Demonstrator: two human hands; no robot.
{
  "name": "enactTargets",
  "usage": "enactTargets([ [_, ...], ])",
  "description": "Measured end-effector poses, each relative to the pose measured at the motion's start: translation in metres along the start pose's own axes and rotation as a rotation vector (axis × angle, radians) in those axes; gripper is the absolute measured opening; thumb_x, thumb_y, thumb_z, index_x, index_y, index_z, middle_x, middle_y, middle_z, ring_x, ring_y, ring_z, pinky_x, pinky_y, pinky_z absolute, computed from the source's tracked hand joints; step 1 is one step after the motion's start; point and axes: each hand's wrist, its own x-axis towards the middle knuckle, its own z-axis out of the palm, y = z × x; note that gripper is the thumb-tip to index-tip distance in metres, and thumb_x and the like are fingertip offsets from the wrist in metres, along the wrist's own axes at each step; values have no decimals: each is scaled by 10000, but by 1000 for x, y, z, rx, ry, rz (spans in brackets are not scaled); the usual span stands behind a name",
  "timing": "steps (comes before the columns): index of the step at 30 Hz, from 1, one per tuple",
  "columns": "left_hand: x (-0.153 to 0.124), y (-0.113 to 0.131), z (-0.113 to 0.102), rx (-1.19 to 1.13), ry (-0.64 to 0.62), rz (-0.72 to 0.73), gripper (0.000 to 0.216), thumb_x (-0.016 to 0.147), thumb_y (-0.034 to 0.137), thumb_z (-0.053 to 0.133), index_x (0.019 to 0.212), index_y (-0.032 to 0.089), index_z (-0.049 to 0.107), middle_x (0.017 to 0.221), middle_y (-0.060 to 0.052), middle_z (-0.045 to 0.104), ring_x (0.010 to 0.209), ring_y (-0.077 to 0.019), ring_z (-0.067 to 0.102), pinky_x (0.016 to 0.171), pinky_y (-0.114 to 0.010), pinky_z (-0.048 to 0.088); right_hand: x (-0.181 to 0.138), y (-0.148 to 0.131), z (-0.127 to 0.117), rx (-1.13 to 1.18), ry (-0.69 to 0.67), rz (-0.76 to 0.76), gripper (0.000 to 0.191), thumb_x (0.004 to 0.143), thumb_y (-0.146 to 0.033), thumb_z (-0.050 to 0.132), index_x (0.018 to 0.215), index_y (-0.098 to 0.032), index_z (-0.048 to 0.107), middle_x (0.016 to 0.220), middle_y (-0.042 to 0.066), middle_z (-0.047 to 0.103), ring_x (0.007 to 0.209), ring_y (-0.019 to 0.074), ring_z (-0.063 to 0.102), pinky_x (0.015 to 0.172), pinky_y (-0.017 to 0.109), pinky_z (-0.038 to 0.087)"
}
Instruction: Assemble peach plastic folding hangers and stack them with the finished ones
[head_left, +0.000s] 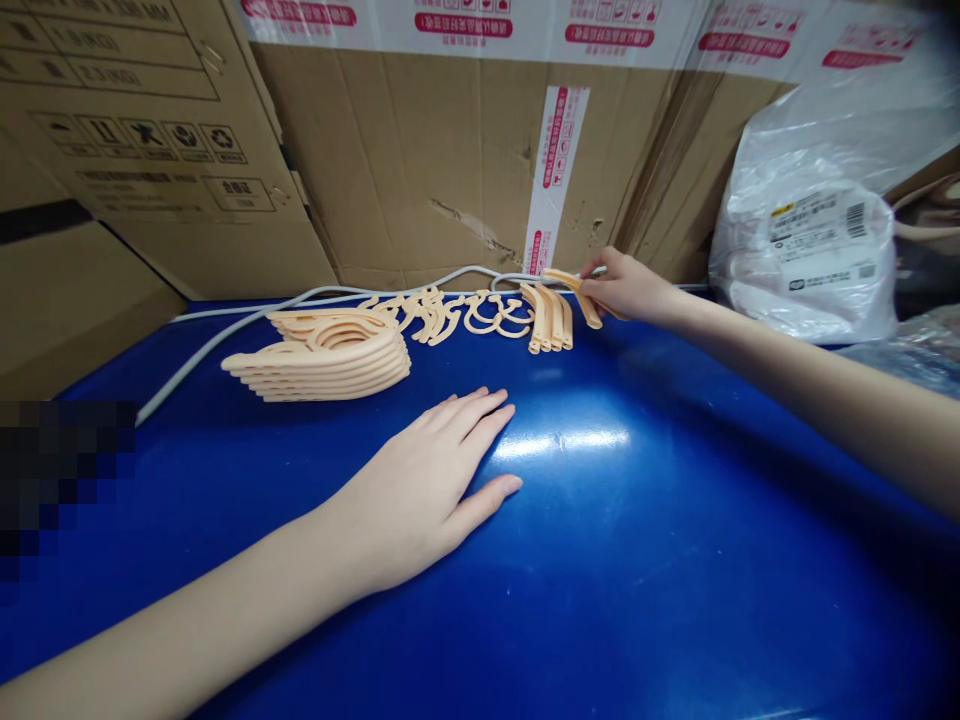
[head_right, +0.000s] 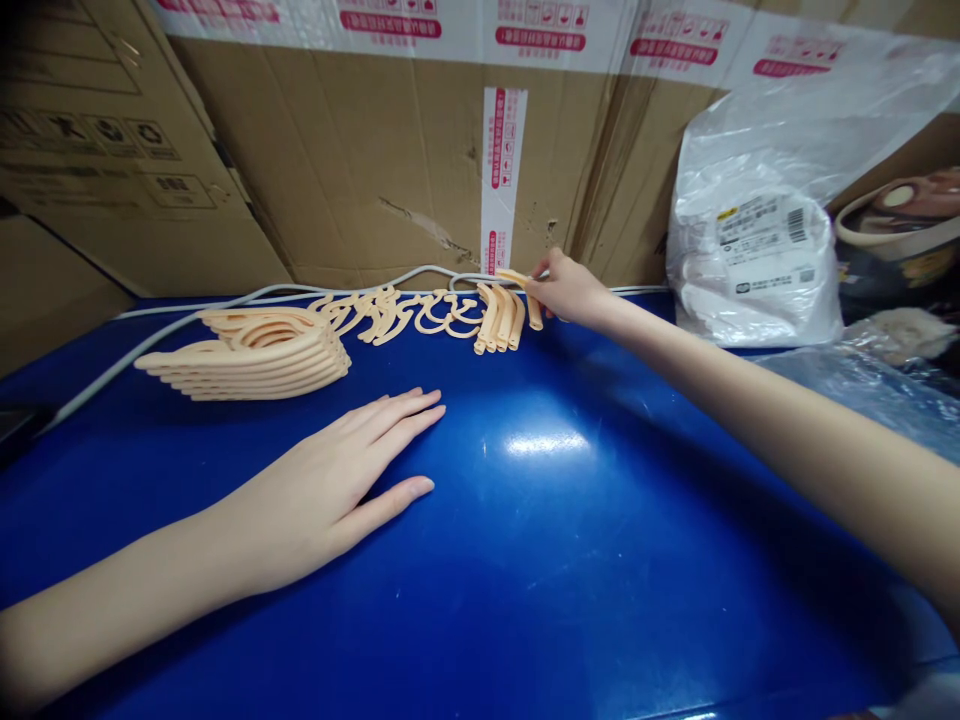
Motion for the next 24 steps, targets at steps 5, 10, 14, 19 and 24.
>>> enactTargets([
  [5, -2, 1, 0, -37, 22, -17, 658, 1035, 518, 374, 1555, 122, 305, 1609, -147, 370, 1485, -303, 354, 1203, -551, 333, -37, -5, -15, 62, 20, -224, 148, 885, -185, 562, 1004, -219, 482, 663, -17, 586, 594, 148, 529, 551, 282, 392],
  [10, -3, -1, -3, -95, 170, -96, 763, 1012, 471, 455, 1593, 124, 102, 1643, -173, 277, 1493, -273, 338, 1205, -476, 356, -96, -18, -3, 138, -292, -519, 107, 939, -281, 480, 1033, -242, 446, 798, -6, 593, 675, 166, 521, 602, 298, 416],
  [14, -2, -7, -3, -89, 193, -105, 708, 1011, 457, 464, 1576, 125, 197, 1613, -163, 339, 1482, -274, 352, 1217, -483, 332, -118, -20, 8, 22, -185, -515, 188, 932, -251, 462, 1116, -240, 426, 800, -9, 614, 653, 173, 548, 615, 298, 411],
  [19, -1, -5, -7, -98, 79, 18, 555, 1034, 497, 409, 1508, 210, 408, 1615, -94, 371, 1501, -277, 315, 1215, -510, 326, -117, -10, 3, -194, -39, -446, 444, 942, -257, 425, 1383, -213, 396, 716, 3, 592, 614, 214, 558, 612, 328, 411],
  [24, 1, 4, -7, -130, -33, 208, 529, 1034, 517, 419, 1510, 288, 424, 1607, -24, 400, 1521, -276, 276, 1221, -520, 305, -110, -3, -1, -204, -76, -464, 306, 966, -335, 436, 1228, -209, 533, 910, 86, 711, 780, 264, 662, 683, 359, 450],
])
